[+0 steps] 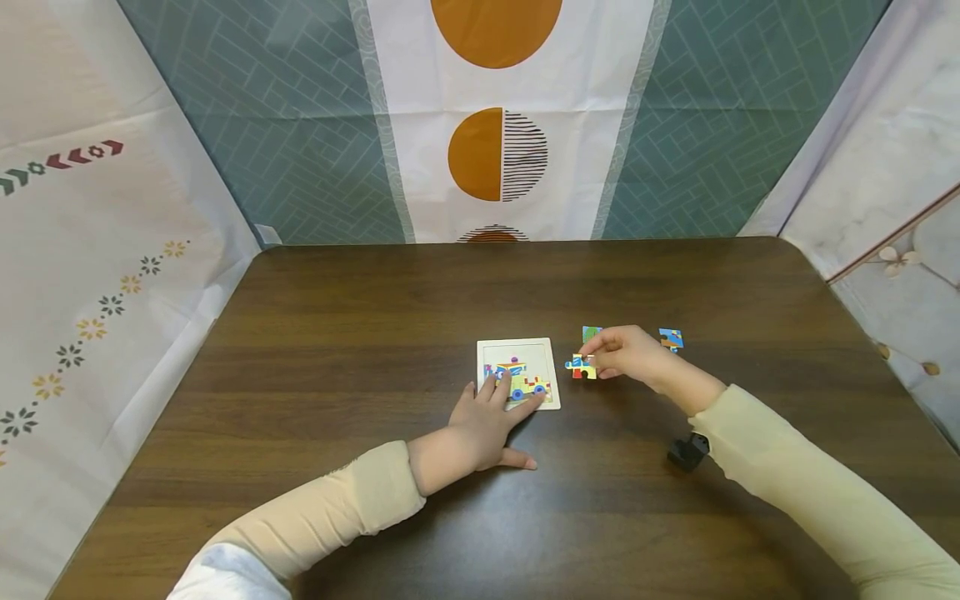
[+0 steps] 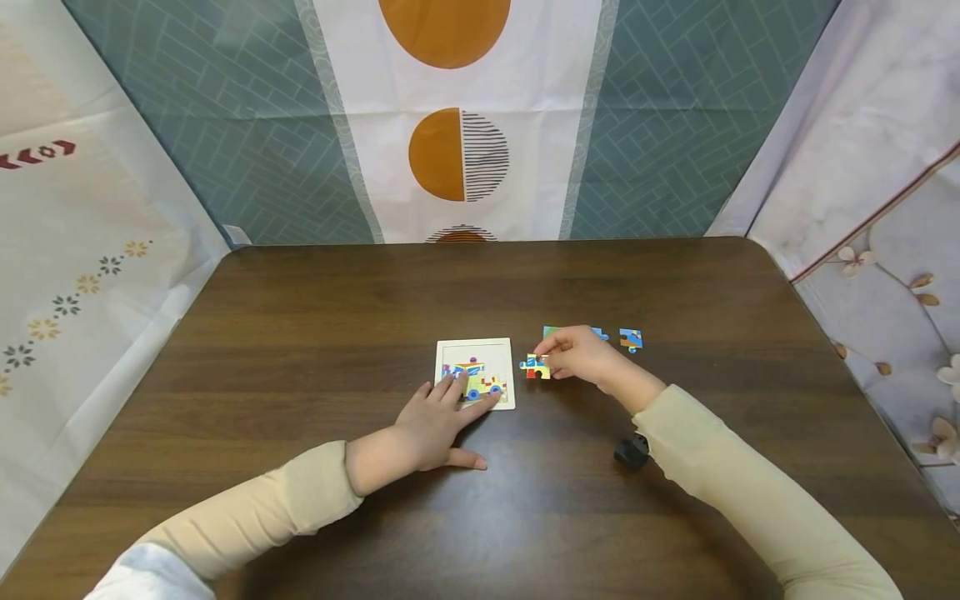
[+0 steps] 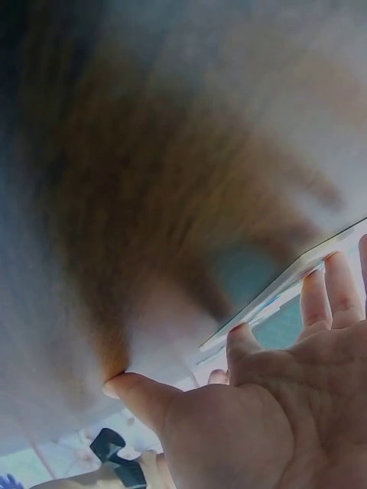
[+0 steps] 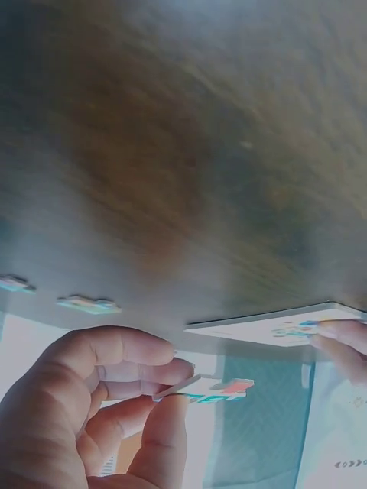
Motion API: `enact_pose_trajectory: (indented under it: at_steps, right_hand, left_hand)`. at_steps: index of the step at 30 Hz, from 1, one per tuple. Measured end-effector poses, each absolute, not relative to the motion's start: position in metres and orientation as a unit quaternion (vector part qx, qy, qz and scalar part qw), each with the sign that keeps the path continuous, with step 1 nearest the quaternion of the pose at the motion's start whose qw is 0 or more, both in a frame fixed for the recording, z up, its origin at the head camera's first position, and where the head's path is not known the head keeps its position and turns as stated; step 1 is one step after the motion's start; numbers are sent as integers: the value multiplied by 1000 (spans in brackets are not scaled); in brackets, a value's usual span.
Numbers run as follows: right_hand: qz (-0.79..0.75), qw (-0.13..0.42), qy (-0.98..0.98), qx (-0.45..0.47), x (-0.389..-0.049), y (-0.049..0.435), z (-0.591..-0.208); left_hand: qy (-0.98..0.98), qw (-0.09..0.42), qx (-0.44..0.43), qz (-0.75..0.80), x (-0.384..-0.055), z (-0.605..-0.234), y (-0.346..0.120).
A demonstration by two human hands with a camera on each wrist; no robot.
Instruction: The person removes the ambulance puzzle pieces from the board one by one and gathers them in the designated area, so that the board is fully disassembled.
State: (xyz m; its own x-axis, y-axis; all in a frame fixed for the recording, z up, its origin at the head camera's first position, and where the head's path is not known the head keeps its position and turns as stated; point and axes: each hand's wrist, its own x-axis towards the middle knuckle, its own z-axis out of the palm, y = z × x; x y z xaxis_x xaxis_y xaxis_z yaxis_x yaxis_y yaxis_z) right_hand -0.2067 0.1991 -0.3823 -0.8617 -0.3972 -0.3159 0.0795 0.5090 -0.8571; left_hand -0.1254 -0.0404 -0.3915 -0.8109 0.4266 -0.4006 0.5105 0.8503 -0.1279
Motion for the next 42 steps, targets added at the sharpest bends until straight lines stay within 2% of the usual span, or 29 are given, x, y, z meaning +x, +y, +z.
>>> enact_pose_trajectory:
  at_steps: [22,42]
  right_hand:
    - [-485,207,848,-54,-191,263,-370]
    - [-476,221,851,1,-194,314,-381]
  left_hand:
    - [945,177,252,-109,-124,-392,-40]
    - [945,174,253,-113,-124,-392,-42]
